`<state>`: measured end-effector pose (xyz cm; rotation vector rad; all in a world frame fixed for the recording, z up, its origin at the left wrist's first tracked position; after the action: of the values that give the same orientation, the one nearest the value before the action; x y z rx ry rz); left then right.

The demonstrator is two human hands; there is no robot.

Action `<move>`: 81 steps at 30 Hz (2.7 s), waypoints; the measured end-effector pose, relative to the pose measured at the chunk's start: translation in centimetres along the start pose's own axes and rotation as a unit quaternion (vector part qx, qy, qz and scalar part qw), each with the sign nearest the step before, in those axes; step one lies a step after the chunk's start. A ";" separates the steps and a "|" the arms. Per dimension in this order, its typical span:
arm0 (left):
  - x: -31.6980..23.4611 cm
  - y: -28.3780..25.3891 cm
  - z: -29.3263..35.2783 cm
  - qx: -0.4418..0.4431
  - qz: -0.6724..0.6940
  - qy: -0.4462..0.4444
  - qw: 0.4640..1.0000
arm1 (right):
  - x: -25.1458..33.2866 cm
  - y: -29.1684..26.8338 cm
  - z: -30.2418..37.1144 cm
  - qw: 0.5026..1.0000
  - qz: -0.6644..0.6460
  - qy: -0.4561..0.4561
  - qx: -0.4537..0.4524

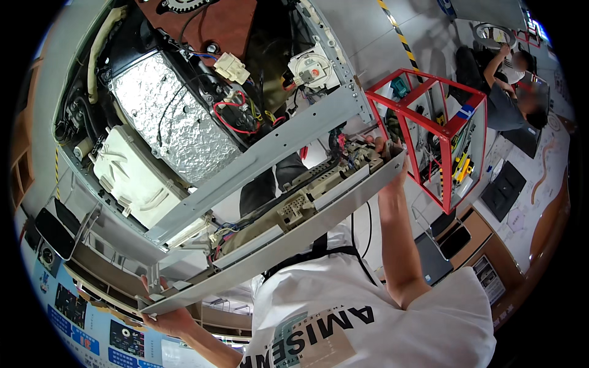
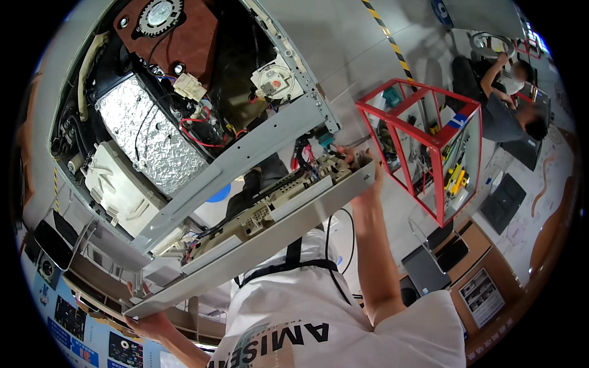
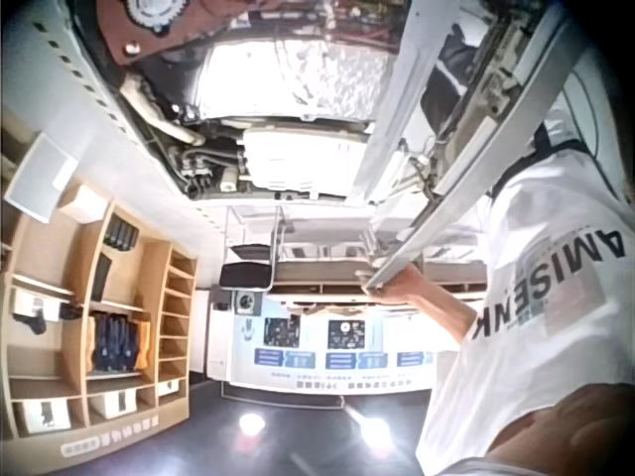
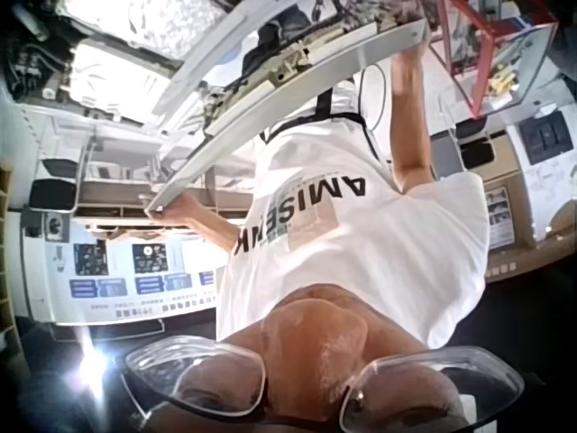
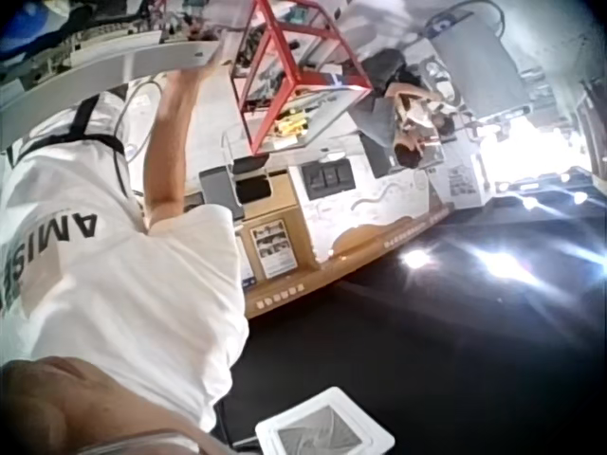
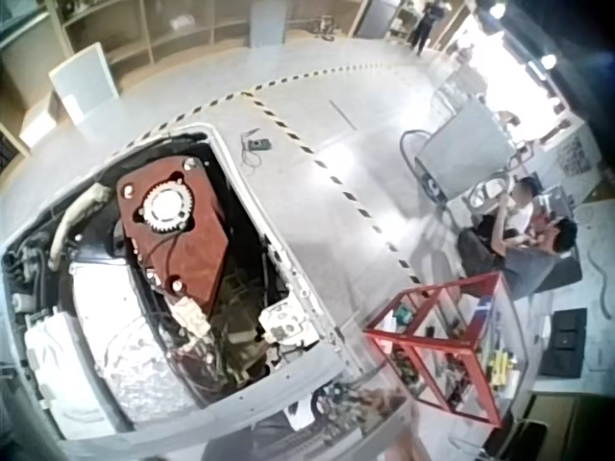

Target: The person uses a power drill to remove bolts from the frame of a washing machine, detaches a wiring connector by hand, and lifts the front panel away from the appliance.

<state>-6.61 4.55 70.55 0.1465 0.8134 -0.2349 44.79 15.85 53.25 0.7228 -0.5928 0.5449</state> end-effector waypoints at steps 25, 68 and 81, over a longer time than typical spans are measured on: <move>6.5 -9.6 0.0 0.154 0.209 -0.161 0.952 | -3.0 -3.3 -2.6 0.979 -0.140 0.024 0.145; 8.3 -12.0 0.8 0.200 0.261 -0.148 0.933 | -5.6 -6.0 -4.4 0.963 -0.147 0.049 0.219; 8.5 -12.3 0.7 0.177 0.241 -0.141 0.944 | -5.6 -5.6 -4.1 0.965 -0.158 0.035 0.206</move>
<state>-3.71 -8.76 64.31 0.6298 0.4230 0.0652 45.64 13.90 44.56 1.1630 -0.2872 0.3957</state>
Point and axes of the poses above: each hand's wrist, its own z-axis away from the middle knuckle, its own y-axis out of the palm, x = y × z, the point moved 4 cm from there along -z, towards the middle knuckle, and after that the axes turned 10 degrees about -y, right-handed, at the moved point
